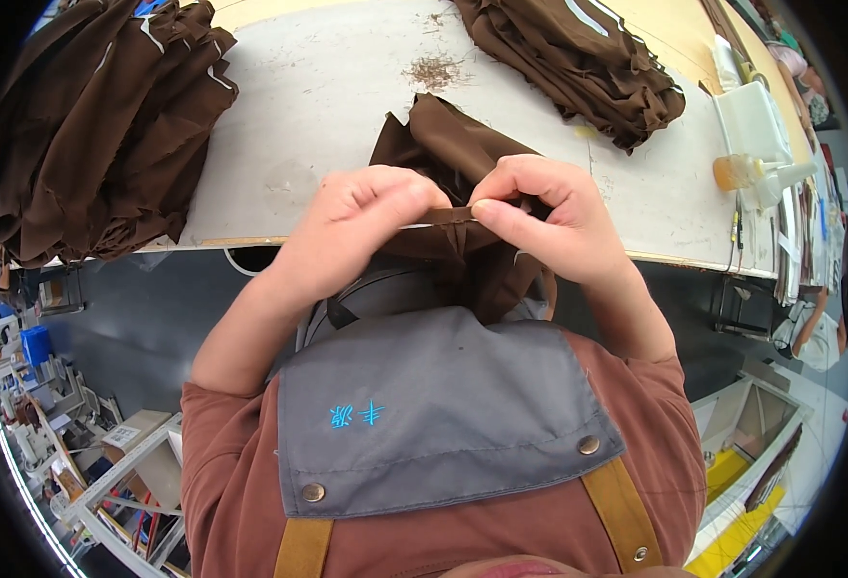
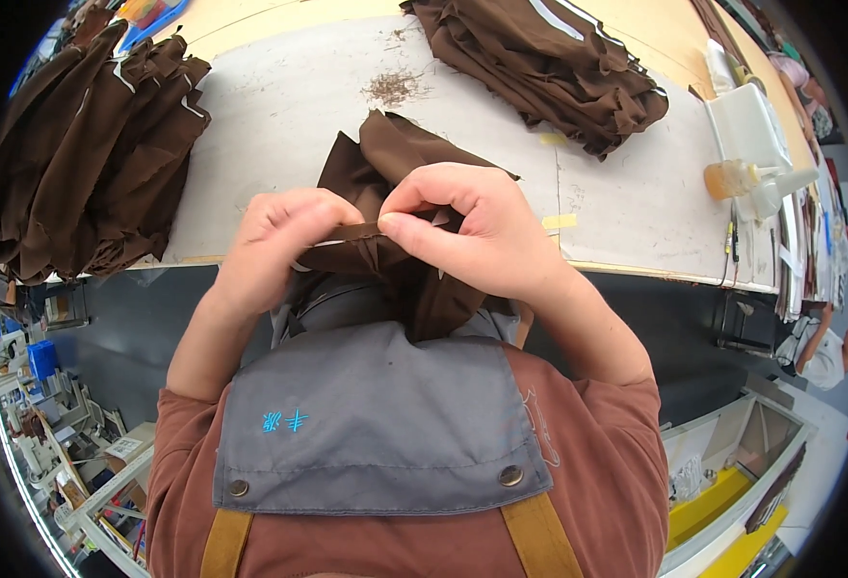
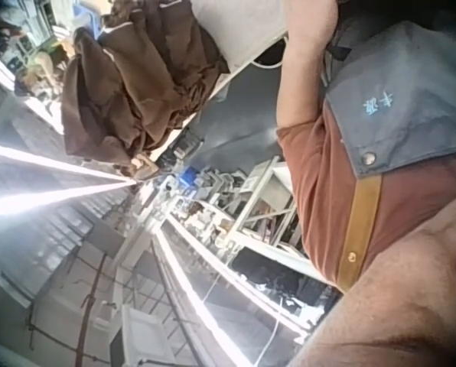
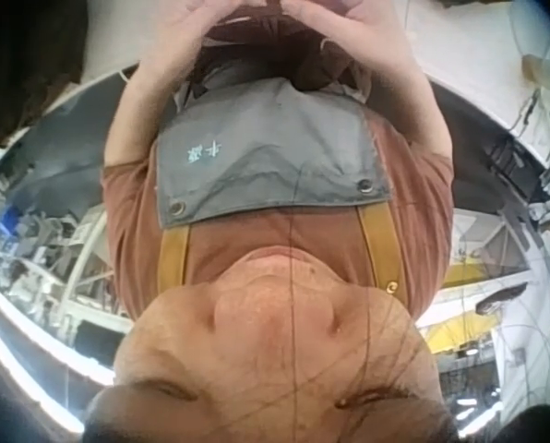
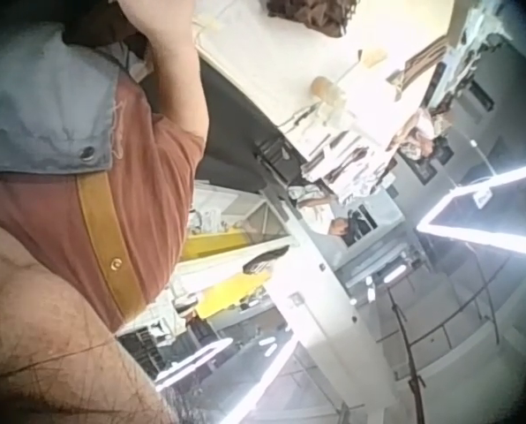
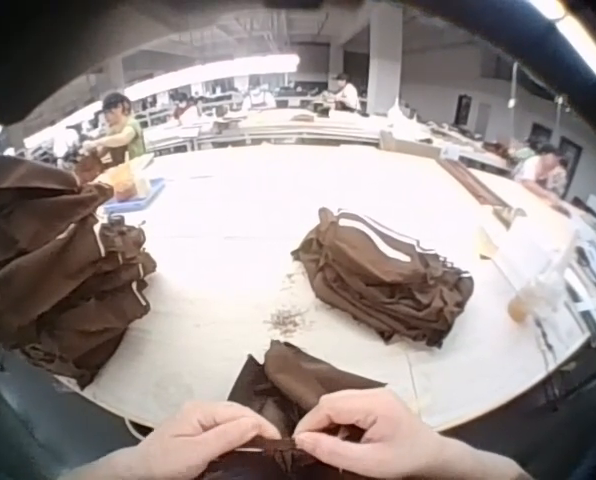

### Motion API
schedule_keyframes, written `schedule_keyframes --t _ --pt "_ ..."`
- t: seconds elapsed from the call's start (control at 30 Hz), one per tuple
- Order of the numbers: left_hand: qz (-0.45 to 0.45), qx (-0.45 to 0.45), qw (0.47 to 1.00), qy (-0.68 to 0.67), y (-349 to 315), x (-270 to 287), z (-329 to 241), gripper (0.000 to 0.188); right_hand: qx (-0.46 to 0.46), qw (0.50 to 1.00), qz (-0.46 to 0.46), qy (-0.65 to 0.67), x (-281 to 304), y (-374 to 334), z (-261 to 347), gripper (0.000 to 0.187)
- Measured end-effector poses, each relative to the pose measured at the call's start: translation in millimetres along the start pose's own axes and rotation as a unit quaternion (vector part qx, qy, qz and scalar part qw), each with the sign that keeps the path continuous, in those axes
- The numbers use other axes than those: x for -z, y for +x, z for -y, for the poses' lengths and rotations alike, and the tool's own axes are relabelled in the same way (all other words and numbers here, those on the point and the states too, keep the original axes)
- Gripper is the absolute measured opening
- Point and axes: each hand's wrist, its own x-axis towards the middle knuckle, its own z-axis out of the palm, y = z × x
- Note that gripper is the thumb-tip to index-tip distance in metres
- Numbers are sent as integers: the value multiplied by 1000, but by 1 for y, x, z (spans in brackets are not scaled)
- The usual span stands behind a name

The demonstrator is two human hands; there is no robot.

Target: Assembling and inspecting brown fabric components with white adhesive or velcro strips, likely for bags or pouches.

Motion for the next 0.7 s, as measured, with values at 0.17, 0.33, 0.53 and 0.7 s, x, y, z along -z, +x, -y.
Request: schedule_keyframes --t 0.17,0.33,0.53,0.7 --pt "40 4 998 -54 -1 3 3 16 -73 989 13 125 3 -1 -5 19" --pt "21 -20 999 -20 -1 -4 2 11 -73 988 2 138 4 -2 -9 22" --pt "-11 -53 997 51 -1 -3 7 9 -28 1000 14 2 1 2 -8 15" --pt "158 73 985 -20 11 28 2 55 141 985 -30 -91 -9 6 -11 5"
